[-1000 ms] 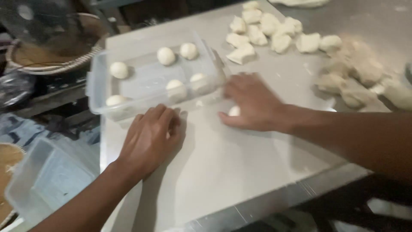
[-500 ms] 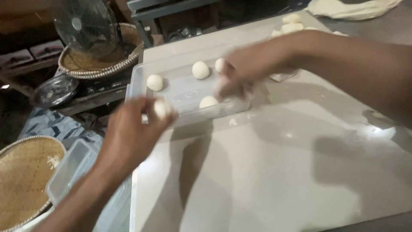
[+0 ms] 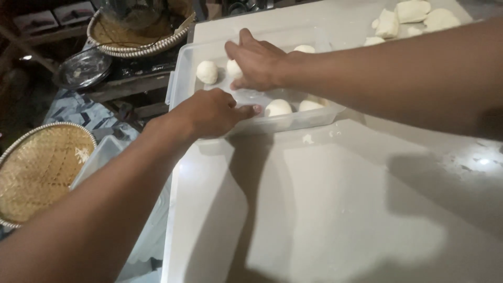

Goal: Shaping portions of dough into round balls and placing them into storage containers.

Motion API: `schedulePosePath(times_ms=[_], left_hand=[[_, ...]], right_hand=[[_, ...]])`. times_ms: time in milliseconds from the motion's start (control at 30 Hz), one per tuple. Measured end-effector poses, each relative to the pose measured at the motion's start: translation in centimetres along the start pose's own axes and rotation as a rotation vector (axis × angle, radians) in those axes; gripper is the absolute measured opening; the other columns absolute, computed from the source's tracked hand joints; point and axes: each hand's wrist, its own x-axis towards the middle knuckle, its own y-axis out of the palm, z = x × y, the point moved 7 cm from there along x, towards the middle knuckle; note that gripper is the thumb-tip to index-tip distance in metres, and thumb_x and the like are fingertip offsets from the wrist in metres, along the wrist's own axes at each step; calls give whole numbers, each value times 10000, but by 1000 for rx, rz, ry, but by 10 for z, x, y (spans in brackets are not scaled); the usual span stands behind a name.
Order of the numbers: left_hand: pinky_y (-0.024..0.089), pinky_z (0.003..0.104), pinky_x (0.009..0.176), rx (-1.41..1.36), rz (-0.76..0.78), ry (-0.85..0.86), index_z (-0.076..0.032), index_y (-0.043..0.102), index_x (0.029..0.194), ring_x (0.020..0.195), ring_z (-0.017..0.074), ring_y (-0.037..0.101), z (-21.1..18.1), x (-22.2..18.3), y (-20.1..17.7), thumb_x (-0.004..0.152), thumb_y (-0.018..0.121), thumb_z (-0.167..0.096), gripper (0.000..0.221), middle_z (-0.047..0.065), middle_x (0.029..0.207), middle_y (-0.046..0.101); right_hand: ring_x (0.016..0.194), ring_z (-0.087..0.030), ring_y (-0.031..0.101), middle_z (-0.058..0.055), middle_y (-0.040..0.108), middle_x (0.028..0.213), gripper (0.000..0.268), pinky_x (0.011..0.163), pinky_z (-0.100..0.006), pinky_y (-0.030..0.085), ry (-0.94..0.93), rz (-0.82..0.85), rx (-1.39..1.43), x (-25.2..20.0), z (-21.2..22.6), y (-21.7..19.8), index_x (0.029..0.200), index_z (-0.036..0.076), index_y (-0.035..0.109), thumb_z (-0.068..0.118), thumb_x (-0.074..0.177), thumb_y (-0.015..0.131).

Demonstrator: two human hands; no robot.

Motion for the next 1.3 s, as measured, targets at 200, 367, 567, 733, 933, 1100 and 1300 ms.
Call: schedulePosePath(times_ms=[200,367,567,733,933,1100,1300], left_hand=[[560,474,874,-104,-492,132,-23,719,1158,985,339,711,-37,-42,-25,952,642,-443,474,204,1164,689],[619,363,801,-460,-355,326,-20,716,1128,903,218,758,-102,-49,-6,1023,524,-278,338,144,1100,751],[581,366,859,-696,7,517,30,693,1124,927,256,742,-185,-36,55,992,508,-415,499,197,1038,776],[508,406,929,-738,-10,318,147,482,1298,1028,268,623,-201,-8,81,1085,513,-648,823,258,1120,611],[544,433,778,-1157,613,289,74,730,1156,834,256,689,-211,-21,108,1019,531,-250,404,183,939,737],[536,422,806,-686,277,273,63,785,889,738,318,670,-168,-40,93,1067,389,-375,617,211,796,758],[556,443,856,-458,-83,102,29,752,915,790,370,740,-100,-83,51,1006,529,-380,475,257,825,744]], right_hand=[[1130,-452,621,-258,548,1296,389,965,-534,491,102,-559,29,-76,-93,-43,1235,10,550,237,985,743],[1134,-478,530,-328,510,1196,509,933,-550,456,476,-514,-218,-187,-156,-55,1153,-45,543,297,893,816],[1017,-355,619,-233,642,1025,359,935,-465,523,666,-351,97,-241,-164,-54,1021,-23,636,256,826,748],[874,-278,617,-239,692,969,354,841,-492,596,841,-336,890,-292,-144,-41,949,-123,637,230,957,651],[1010,-195,722,-153,763,1040,476,936,-321,561,836,71,1231,-308,-63,-62,1047,-38,720,286,1053,371],[915,-345,716,-244,723,1043,285,804,-448,555,854,-248,635,-267,-183,-54,1045,-50,701,209,992,597],[960,-344,721,-189,750,1098,547,872,-423,572,-134,-599,-637,-164,-218,-21,1186,-1,721,350,779,819]])
